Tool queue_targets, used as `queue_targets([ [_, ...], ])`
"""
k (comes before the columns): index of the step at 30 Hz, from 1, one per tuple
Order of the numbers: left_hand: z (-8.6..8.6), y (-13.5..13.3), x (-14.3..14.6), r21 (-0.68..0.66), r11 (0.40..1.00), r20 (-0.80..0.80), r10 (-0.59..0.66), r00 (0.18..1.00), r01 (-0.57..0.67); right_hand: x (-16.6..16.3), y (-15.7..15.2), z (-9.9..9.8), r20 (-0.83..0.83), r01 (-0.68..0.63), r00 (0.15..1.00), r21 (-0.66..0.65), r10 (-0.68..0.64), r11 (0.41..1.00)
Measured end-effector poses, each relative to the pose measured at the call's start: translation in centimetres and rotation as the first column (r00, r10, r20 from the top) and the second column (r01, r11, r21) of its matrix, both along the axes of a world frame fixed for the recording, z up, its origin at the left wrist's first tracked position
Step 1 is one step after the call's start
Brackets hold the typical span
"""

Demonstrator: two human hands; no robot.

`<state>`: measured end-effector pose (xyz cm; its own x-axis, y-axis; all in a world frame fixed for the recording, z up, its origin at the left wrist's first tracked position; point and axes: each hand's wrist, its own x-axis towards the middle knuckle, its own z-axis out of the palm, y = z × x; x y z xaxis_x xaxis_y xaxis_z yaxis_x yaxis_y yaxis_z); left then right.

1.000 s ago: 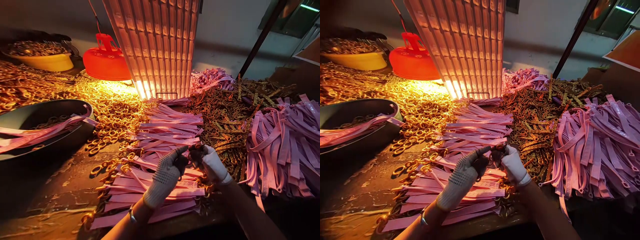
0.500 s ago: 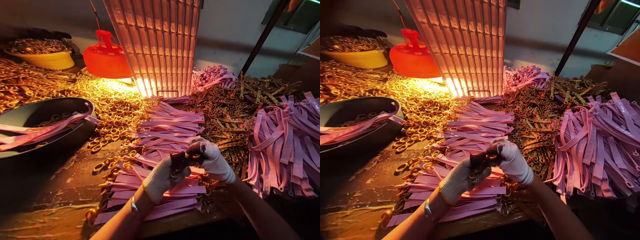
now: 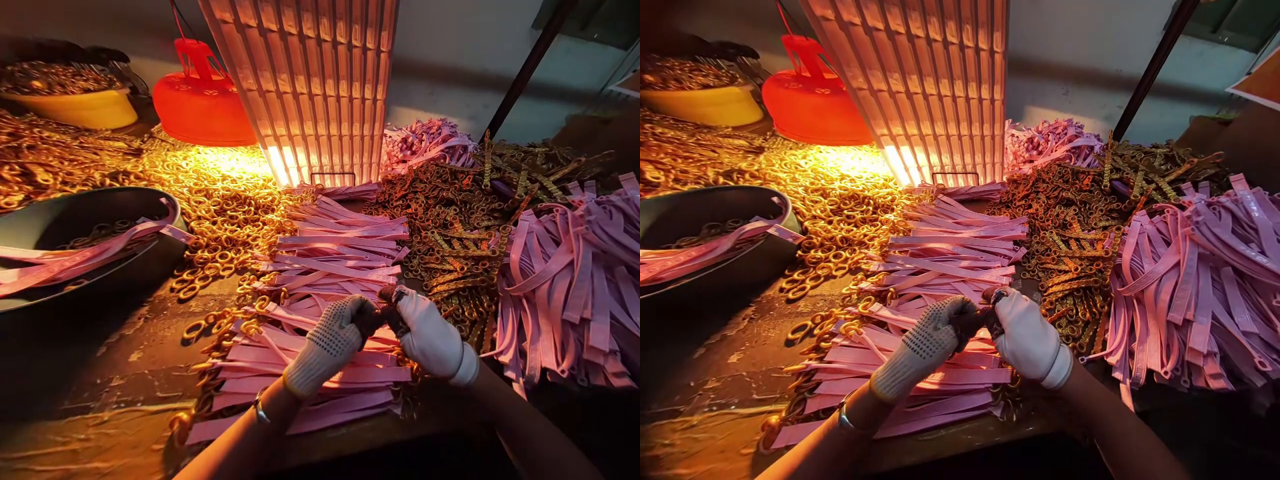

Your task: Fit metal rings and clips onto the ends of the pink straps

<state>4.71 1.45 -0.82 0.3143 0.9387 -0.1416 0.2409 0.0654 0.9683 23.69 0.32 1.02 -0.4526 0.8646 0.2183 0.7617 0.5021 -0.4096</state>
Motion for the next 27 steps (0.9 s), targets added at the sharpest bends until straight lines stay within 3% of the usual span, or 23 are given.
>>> queue_targets([
  [2, -0.1, 0.0, 0.0, -0.012, 0.999, 0.012, -0.031, 0.999, 0.031, -0.4, -0.1, 1.1, 0.195, 0.015, 0.981, -0.046, -0.005, 0.999],
  [6, -0.1, -0.1, 0.4, -0.225, 0.973, 0.173, -0.016, 0.985, 0.055, -0.3, -0.5, 2.4, 0.495, -0.024, 0.865, -0.136, 0.089, 0.99],
  [8, -0.2, -0.2, 1.1, -0.36, 0.931, 0.205, 0.018, 0.979, 0.058, 0.1, -0.9, 2.5, 0.491, 0.001, 0.868, -0.155, 0.076, 0.988],
  [11, -0.4, -0.4, 2.7, -0.595, 0.801, 0.233, 0.102, 0.967, 0.059, 1.0, -1.3, 2.2, 0.419, 0.102, 0.908, -0.258, 0.016, 0.961],
  [13, -0.7, -0.4, 3.6, -0.669, 0.737, 0.248, 0.101, 0.964, 0.095, 1.6, -1.5, 2.1, 0.447, 0.097, 0.893, -0.282, 0.041, 0.955],
  [15, -0.8, -0.3, 4.1, -0.646, 0.752, 0.257, 0.05, 0.965, 0.133, 2.1, -1.6, 1.9, 0.504, 0.058, 0.861, -0.232, 0.069, 0.971],
  [19, -0.1, -0.1, 4.3, -0.418, 0.9, 0.18, -0.051, 0.982, 0.123, 2.9, -1.5, 1.4, 0.472, 0.096, 0.881, -0.173, -0.003, 0.98],
  [24, 0.3, 0.5, 4.4, -0.358, 0.919, 0.053, -0.159, 0.986, 0.167, 4.3, -0.8, 1.2, 0.444, -0.062, 0.886, -0.166, 0.131, 0.984],
  [27, 0.7, 1.1, 4.3, -0.163, 0.96, -0.102, -0.245, 0.964, 0.227, 5.2, -0.3, 1.0, 0.331, -0.097, 0.927, -0.235, 0.174, 0.967],
])
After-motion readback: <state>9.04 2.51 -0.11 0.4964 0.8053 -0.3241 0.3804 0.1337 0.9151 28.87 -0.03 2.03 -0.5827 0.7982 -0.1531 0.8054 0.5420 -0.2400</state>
